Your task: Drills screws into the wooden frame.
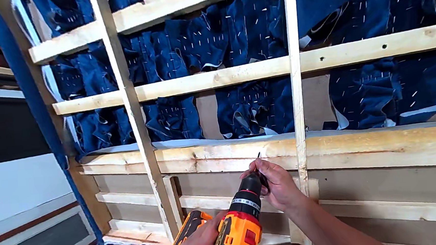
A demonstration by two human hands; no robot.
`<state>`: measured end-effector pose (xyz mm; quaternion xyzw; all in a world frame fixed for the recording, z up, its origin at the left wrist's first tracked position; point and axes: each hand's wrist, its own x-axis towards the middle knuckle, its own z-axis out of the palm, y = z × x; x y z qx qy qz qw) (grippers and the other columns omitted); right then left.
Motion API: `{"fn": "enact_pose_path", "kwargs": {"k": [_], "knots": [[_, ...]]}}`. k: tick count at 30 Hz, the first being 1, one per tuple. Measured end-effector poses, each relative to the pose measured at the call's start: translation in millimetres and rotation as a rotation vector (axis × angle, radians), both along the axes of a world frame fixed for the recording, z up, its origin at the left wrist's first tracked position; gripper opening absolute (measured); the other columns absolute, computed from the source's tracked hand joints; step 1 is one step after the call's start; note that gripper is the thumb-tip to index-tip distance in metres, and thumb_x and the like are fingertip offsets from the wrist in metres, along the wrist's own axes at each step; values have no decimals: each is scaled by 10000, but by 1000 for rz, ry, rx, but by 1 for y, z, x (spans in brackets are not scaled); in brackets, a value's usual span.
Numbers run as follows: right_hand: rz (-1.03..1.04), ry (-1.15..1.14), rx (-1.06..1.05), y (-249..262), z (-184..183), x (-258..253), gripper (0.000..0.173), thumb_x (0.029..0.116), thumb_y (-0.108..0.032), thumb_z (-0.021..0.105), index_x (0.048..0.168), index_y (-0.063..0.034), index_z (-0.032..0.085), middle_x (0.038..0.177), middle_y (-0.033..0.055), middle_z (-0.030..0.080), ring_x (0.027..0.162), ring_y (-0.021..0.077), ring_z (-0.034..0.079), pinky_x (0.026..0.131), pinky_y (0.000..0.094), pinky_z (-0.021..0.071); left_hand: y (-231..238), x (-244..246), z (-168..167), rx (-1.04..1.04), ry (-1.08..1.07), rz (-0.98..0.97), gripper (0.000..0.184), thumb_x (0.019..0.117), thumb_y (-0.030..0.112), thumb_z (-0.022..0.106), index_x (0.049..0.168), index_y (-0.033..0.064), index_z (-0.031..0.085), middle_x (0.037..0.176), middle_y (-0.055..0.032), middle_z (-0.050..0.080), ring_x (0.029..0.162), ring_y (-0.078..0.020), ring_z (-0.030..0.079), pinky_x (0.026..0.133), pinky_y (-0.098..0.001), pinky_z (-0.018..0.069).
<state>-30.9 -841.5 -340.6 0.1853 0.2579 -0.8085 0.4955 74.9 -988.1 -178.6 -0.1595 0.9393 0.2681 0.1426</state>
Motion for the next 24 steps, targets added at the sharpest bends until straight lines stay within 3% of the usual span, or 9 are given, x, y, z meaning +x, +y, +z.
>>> {"fn": "enact_pose_path", "kwargs": {"k": [7, 12, 17, 21, 24], "knots": [[-5, -75, 36, -5, 4, -8, 419, 1106, -402, 403, 1030, -76, 654, 937, 107, 693, 598, 54, 515, 521, 189, 395, 7, -11, -1, -42, -45, -9, 465, 913, 397, 679, 1135, -9, 711, 926, -134, 773, 847, -143, 749, 758, -324, 606], [-12, -79, 33, -4, 4, -9, 401, 1111, -369, 398, 1022, -73, 653, 932, 98, 697, 592, 49, 508, 530, 194, 402, 10, -11, 0, 30, -105, 65, 473, 920, 357, 711, 1157, -52, 699, 971, -168, 770, 912, -146, 753, 832, -316, 606], [-40, -91, -38, -1, -1, -8, 395, 1110, -347, 412, 1011, -56, 659, 905, 105, 695, 610, 45, 530, 544, 187, 420, 18, -13, 3, -9, -75, 47, 453, 984, 349, 630, 1132, -75, 688, 927, -208, 754, 862, -191, 744, 804, -321, 589], [-40, -125, -91, 0, -2, -11, 408, 1115, -380, 376, 1055, -78, 643, 954, 104, 696, 624, 50, 540, 555, 186, 427, 29, -26, 5, -63, -102, 41, 452, 953, 297, 630, 1086, -131, 688, 904, -256, 745, 813, -238, 747, 782, -335, 583], [-22, -148, -94, 0, -1, -14, 425, 1116, -392, 364, 1082, -80, 651, 970, 107, 698, 634, 57, 548, 558, 191, 431, 32, -26, 3, -63, -91, 51, 443, 960, 294, 644, 1094, -127, 683, 925, -250, 746, 855, -212, 749, 824, -313, 583]]}}
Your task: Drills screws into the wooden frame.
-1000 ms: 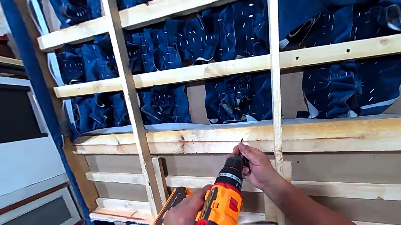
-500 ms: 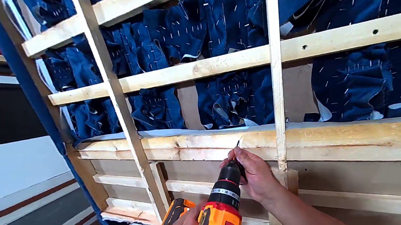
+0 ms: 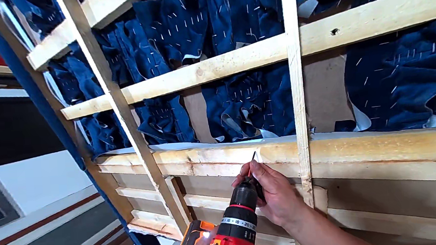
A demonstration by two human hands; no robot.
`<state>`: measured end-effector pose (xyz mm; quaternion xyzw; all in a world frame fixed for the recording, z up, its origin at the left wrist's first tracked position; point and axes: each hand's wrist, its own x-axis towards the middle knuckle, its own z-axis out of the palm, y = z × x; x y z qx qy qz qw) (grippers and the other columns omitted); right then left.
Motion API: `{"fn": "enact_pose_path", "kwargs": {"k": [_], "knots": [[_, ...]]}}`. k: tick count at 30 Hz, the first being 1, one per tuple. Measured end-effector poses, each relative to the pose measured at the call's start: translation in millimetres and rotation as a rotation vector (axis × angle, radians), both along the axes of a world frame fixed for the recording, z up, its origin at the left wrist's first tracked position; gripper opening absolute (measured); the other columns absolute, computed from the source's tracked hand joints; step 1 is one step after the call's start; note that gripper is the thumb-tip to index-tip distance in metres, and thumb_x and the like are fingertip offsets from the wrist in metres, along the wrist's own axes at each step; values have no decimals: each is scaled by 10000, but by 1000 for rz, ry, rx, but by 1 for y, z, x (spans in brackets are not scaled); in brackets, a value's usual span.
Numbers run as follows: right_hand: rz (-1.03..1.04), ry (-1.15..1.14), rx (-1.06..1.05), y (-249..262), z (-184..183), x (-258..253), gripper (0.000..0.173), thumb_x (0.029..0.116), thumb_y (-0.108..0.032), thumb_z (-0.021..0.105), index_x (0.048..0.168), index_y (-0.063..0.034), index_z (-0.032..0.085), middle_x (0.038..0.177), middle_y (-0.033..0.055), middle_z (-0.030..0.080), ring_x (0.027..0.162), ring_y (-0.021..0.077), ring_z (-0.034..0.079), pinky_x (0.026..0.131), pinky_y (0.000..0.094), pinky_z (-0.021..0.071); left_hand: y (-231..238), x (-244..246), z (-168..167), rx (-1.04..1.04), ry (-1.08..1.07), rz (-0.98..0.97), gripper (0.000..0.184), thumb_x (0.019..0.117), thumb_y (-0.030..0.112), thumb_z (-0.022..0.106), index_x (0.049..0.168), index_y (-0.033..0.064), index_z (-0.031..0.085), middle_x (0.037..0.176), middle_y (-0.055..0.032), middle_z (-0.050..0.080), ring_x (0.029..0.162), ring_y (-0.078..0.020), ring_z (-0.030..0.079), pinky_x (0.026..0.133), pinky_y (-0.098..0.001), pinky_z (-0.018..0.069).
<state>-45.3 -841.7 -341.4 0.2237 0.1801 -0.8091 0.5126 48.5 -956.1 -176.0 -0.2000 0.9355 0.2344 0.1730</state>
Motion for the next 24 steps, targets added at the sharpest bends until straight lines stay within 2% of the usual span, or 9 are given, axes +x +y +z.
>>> {"fn": "enact_pose_path", "kwargs": {"k": [2, 4, 6, 9, 11, 13, 17, 20, 24], "knots": [[8, -9, 10, -1, 0, 1, 420, 1118, -388, 367, 1072, -77, 645, 958, 102, 693, 614, 47, 531, 538, 183, 414, 10, -24, 11, -2, 13, -8, 374, 938, 202, 657, 1004, -165, 676, 873, -246, 741, 821, -142, 737, 808, -233, 559], [0, -20, 15, -1, -1, 2, 413, 1117, -371, 380, 1056, -63, 648, 941, 109, 693, 603, 45, 527, 530, 182, 409, 21, -59, 22, -38, 96, -64, 290, 910, 107, 640, 814, -166, 609, 752, -194, 712, 741, 4, 676, 765, -67, 474], [-4, -31, 25, -2, -2, 2, 408, 1116, -356, 387, 1049, -54, 653, 927, 111, 692, 605, 48, 531, 530, 180, 410, 20, -68, 21, -17, 143, -99, 269, 907, 77, 635, 775, -155, 598, 720, -157, 706, 726, 56, 657, 761, -27, 450], [-5, -31, 21, -1, -1, 2, 405, 1118, -359, 377, 1057, -65, 648, 938, 107, 692, 606, 49, 528, 533, 182, 410, 19, -67, 25, -52, -63, -39, 279, 875, 106, 664, 838, -170, 649, 780, -194, 736, 704, -35, 685, 717, -112, 485], [-20, -16, 1, -1, -2, 1, 419, 1118, -381, 378, 1063, -69, 652, 960, 117, 696, 593, 54, 514, 522, 183, 399, -5, -8, 1, -48, -4, -46, 368, 896, 241, 703, 994, -114, 700, 870, -175, 757, 789, -123, 742, 753, -241, 591], [-25, -2, -16, -1, -2, 2, 417, 1114, -392, 388, 1073, -72, 652, 970, 124, 696, 590, 52, 505, 519, 183, 391, -21, 31, -11, -27, -67, -26, 494, 860, 326, 720, 1123, -91, 691, 946, -186, 766, 852, -190, 758, 772, -356, 612], [-5, 4, 15, 0, 0, 2, 407, 1112, -359, 409, 1061, -49, 669, 979, 132, 717, 591, 48, 512, 528, 190, 398, -15, 32, -12, -3, -67, 59, 476, 845, 340, 749, 1067, -78, 694, 884, -165, 757, 803, -147, 742, 745, -327, 609], [-4, 16, 30, 1, 1, 2, 411, 1115, -351, 398, 1050, -50, 670, 966, 127, 722, 586, 40, 511, 520, 184, 390, -16, 35, -11, 23, -39, 67, 515, 836, 338, 751, 1093, -103, 683, 886, -178, 754, 813, -118, 733, 764, -291, 589], [-3, -4, 33, 1, 1, 2, 410, 1113, -349, 411, 1039, -43, 673, 979, 144, 726, 610, 53, 543, 530, 184, 406, -14, 34, -12, -42, -85, 55, 534, 825, 340, 742, 1100, -114, 685, 896, -195, 757, 810, -174, 746, 756, -346, 601]]}}
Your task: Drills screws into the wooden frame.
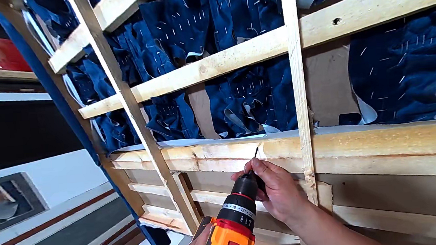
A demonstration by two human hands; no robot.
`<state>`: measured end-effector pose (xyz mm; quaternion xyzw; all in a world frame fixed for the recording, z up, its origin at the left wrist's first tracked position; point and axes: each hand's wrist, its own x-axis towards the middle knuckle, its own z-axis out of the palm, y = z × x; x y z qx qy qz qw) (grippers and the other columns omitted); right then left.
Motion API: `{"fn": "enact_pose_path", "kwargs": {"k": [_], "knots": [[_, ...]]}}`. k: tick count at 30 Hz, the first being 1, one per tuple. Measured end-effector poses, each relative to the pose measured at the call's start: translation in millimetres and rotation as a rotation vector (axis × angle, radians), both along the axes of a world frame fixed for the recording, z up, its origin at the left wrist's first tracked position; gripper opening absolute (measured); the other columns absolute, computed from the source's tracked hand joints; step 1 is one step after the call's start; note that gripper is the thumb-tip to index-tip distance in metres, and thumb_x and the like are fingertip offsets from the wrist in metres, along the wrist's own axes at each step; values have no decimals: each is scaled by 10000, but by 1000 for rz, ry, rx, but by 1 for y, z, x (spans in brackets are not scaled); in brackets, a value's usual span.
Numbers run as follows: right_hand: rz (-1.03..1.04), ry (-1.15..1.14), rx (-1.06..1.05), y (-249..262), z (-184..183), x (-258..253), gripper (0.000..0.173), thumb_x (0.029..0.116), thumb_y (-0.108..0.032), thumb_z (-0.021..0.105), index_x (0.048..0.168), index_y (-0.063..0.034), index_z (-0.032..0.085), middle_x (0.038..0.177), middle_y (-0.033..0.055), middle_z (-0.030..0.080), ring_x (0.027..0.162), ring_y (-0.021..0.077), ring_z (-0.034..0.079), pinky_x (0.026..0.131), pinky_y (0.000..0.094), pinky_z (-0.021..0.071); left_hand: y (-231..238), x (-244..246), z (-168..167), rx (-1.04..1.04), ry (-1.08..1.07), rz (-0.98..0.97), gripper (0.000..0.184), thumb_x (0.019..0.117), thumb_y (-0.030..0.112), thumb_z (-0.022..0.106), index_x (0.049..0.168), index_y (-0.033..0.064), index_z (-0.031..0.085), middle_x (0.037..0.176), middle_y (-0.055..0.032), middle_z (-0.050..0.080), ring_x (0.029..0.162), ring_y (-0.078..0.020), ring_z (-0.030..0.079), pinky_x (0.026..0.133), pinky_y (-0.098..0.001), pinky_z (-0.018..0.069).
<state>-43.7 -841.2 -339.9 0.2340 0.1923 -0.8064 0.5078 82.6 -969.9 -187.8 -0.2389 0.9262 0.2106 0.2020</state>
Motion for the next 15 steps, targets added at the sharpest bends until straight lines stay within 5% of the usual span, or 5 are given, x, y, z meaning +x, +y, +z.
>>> {"fn": "enact_pose_path", "kwargs": {"k": [4, 15], "knots": [[1, -16, 8, -1, 1, -1, 410, 1113, -344, 415, 1048, -38, 680, 990, 151, 725, 626, 62, 560, 539, 186, 418, -3, 8, -7, 87, 128, 8, 456, 917, 315, 765, 1146, -70, 684, 993, -165, 759, 954, -153, 741, 908, -316, 591], [-35, -6, -11, -2, -2, 1, 402, 1114, -338, 404, 1087, -54, 687, 1014, 141, 722, 610, 51, 538, 524, 177, 406, 19, -26, -2, 150, 98, 145, 340, 893, 248, 798, 1051, -35, 698, 946, -103, 766, 910, -92, 741, 881, -282, 608]]}}
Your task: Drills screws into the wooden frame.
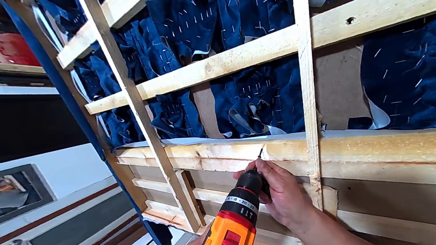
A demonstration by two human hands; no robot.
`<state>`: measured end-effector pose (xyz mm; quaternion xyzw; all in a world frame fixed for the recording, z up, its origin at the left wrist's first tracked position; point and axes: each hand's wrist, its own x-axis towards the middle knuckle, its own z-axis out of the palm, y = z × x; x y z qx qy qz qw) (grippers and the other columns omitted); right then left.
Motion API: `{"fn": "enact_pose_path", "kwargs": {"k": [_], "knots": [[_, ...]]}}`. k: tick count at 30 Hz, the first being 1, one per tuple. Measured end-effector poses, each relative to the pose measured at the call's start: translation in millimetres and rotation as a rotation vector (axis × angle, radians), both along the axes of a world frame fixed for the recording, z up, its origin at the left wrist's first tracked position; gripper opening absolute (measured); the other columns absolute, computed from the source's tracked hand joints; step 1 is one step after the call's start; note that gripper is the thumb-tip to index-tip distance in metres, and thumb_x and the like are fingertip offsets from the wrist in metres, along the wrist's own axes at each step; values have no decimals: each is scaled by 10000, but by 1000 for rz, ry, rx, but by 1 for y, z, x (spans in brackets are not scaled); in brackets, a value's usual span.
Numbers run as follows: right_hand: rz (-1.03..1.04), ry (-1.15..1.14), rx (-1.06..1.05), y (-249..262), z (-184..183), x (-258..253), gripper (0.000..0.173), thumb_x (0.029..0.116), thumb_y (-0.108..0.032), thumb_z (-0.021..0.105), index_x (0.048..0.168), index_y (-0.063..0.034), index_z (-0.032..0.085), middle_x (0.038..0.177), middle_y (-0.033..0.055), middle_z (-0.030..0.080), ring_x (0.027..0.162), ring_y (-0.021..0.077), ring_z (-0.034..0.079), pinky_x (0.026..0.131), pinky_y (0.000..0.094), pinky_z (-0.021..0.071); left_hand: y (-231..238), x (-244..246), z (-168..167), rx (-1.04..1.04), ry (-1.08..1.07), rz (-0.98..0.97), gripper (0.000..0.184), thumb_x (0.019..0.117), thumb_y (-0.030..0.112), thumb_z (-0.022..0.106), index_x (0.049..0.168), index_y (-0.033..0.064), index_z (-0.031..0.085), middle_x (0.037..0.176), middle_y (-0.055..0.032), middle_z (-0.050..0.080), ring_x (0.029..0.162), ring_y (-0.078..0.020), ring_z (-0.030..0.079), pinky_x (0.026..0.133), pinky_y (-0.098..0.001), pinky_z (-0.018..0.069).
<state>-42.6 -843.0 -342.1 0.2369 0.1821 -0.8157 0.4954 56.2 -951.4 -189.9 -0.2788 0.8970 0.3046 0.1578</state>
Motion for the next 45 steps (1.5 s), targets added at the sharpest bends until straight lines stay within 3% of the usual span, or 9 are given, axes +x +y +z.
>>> {"fn": "enact_pose_path", "kwargs": {"k": [8, 14, 21, 26, 30, 38, 41, 42, 45], "knots": [[-1, -10, -15, 1, 0, -1, 416, 1122, -319, 371, 1135, -54, 692, 1059, 147, 721, 649, 64, 573, 543, 182, 436, 3, -3, -4, -34, -16, -10, 329, 907, 274, 786, 1025, -24, 710, 931, -95, 766, 893, -85, 737, 874, -275, 604], [-9, -40, -37, 3, 1, -2, 435, 1125, -327, 361, 1162, -48, 693, 1087, 170, 720, 734, 103, 644, 614, 208, 508, -6, 14, -16, 8, 79, -59, 372, 928, 269, 773, 1102, -50, 694, 987, -122, 759, 949, -120, 734, 902, -300, 600], [-14, -58, -34, 3, 0, -2, 449, 1129, -329, 346, 1183, -42, 687, 1098, 181, 717, 740, 115, 645, 617, 213, 509, 0, -3, -14, -71, -14, -83, 377, 919, 325, 767, 1075, -13, 707, 953, -94, 773, 911, -90, 745, 871, -282, 613], [-3, -67, -27, 3, 0, -2, 474, 1134, -337, 315, 1213, -42, 677, 1127, 180, 715, 788, 135, 667, 652, 233, 532, 4, -11, -12, -51, -36, -47, 333, 903, 257, 783, 1058, -26, 704, 942, -95, 768, 910, -78, 738, 878, -267, 601], [-17, -62, -33, 3, -2, -1, 485, 1136, -332, 293, 1225, -46, 674, 1116, 178, 709, 728, 113, 624, 607, 217, 492, 5, -5, -10, -25, -54, -18, 311, 937, 173, 766, 1131, -60, 695, 1039, -97, 762, 1008, -72, 723, 973, -275, 584], [-4, -51, 0, 2, -1, 0, 488, 1131, -353, 295, 1248, -55, 663, 1096, 157, 704, 678, 93, 579, 576, 214, 460, 6, -5, -15, 106, -75, 129, 217, 986, 180, 697, 1117, 8, 706, 977, -18, 747, 860, -46, 699, 836, -265, 600], [11, -32, 0, 2, -2, 1, 507, 1132, -358, 273, 1261, -60, 662, 1130, 167, 708, 747, 126, 636, 627, 239, 511, 6, 2, -17, 94, -76, 116, 270, 991, 173, 698, 1165, -34, 693, 1047, -77, 756, 958, -82, 722, 924, -294, 598], [12, -34, 6, 1, 0, 1, 509, 1133, -357, 271, 1250, -57, 665, 1118, 168, 708, 730, 121, 621, 608, 232, 494, 2, 9, -20, 87, -67, 96, 287, 996, 191, 688, 1169, -39, 674, 1025, -82, 739, 920, -84, 706, 885, -296, 594], [1, 8, -16, 4, -5, 4, 534, 1133, -360, 243, 1273, -45, 651, 1164, 201, 695, 866, 195, 681, 709, 304, 559, -10, 24, -33, -65, -29, -67, 474, 860, 319, 751, 1122, -74, 700, 906, -133, 762, 820, -127, 739, 761, -327, 613]]}}
